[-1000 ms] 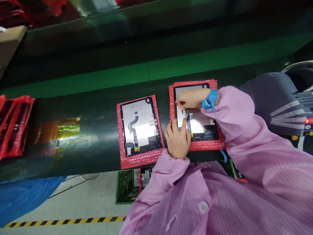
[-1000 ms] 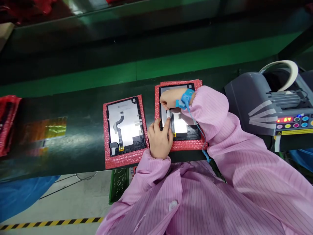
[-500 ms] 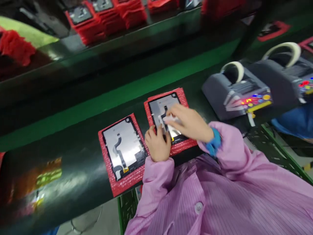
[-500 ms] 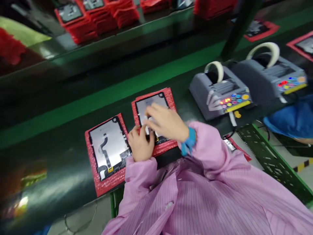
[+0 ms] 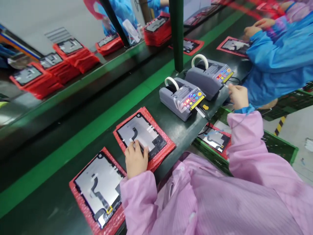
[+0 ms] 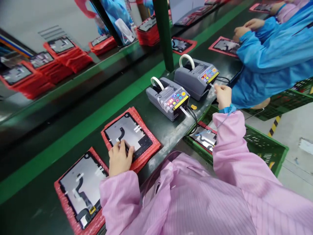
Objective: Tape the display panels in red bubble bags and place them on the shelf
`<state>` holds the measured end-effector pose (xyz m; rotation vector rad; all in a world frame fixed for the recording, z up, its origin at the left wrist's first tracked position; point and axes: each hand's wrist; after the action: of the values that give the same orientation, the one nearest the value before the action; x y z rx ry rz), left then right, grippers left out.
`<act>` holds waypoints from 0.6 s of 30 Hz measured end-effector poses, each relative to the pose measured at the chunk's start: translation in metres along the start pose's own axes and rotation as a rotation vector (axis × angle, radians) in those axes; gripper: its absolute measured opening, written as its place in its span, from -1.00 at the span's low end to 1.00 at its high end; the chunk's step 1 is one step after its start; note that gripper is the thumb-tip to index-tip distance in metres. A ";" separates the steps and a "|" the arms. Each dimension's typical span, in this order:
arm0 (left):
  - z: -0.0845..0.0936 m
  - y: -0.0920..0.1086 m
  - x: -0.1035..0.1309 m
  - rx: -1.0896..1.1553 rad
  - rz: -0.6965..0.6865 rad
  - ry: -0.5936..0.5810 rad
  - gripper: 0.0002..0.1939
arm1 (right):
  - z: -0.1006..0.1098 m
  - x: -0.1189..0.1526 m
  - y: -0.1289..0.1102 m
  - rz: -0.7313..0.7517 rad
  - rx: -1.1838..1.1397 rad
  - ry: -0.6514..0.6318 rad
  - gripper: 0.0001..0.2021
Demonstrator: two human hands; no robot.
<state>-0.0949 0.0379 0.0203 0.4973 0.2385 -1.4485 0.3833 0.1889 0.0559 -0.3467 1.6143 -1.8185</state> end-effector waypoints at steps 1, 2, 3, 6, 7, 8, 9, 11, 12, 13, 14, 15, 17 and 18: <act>0.001 0.000 0.000 -0.007 0.002 -0.010 -0.41 | -0.003 -0.001 -0.001 -0.057 0.021 0.050 -0.68; 0.002 0.000 -0.001 -0.017 0.006 -0.023 -0.40 | -0.004 0.002 -0.006 -0.089 0.026 0.112 -0.71; 0.003 0.000 -0.002 -0.027 0.007 -0.042 -0.40 | -0.001 0.010 -0.014 -0.075 0.009 0.174 -0.75; 0.009 0.005 -0.006 -0.067 0.004 -0.116 -0.35 | 0.018 0.058 -0.058 0.101 -0.134 0.296 -0.87; 0.011 0.007 -0.009 -0.087 0.009 -0.136 -0.34 | 0.024 0.080 -0.077 0.101 -0.189 0.277 -0.88; 0.012 0.009 -0.012 -0.109 0.020 -0.153 -0.33 | 0.026 0.103 -0.095 0.074 -0.243 0.169 -0.90; 0.013 0.011 -0.016 -0.133 0.036 -0.165 -0.33 | 0.024 0.126 -0.113 0.105 -0.270 0.062 -0.92; 0.012 0.014 -0.024 -0.175 0.075 -0.178 -0.34 | 0.001 0.168 -0.140 0.124 -0.192 -0.336 -0.91; 0.012 0.015 -0.027 -0.185 0.091 -0.184 -0.34 | -0.020 0.186 -0.148 0.137 -0.166 -0.525 -0.88; 0.012 0.017 -0.030 -0.190 0.109 -0.185 -0.34 | -0.047 0.202 -0.153 0.147 -0.137 -0.693 -0.85; 0.012 0.018 -0.032 -0.193 0.130 -0.184 -0.34 | -0.078 0.215 -0.154 0.162 -0.106 -0.825 -0.84; 0.012 0.019 -0.034 -0.192 0.151 -0.184 -0.34 | -0.110 0.227 -0.152 0.184 -0.062 -0.925 -0.84; 0.013 0.021 -0.037 -0.185 0.186 -0.195 -0.33 | -0.169 0.245 -0.143 0.247 0.080 -1.054 -0.85; 0.014 0.022 -0.037 -0.182 0.199 -0.204 -0.33 | -0.193 0.252 -0.138 0.280 0.156 -1.095 -0.84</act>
<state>-0.0802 0.0656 0.0529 0.2167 0.1517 -1.2587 0.0394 0.1795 0.0906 -0.8145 0.6956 -1.1532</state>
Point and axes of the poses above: each hand's wrist, its own x-axis away from the middle knuckle, its own z-axis out of the back of the hand, y = z × x, and after that the axes turned 15 degrees about y, right-handed
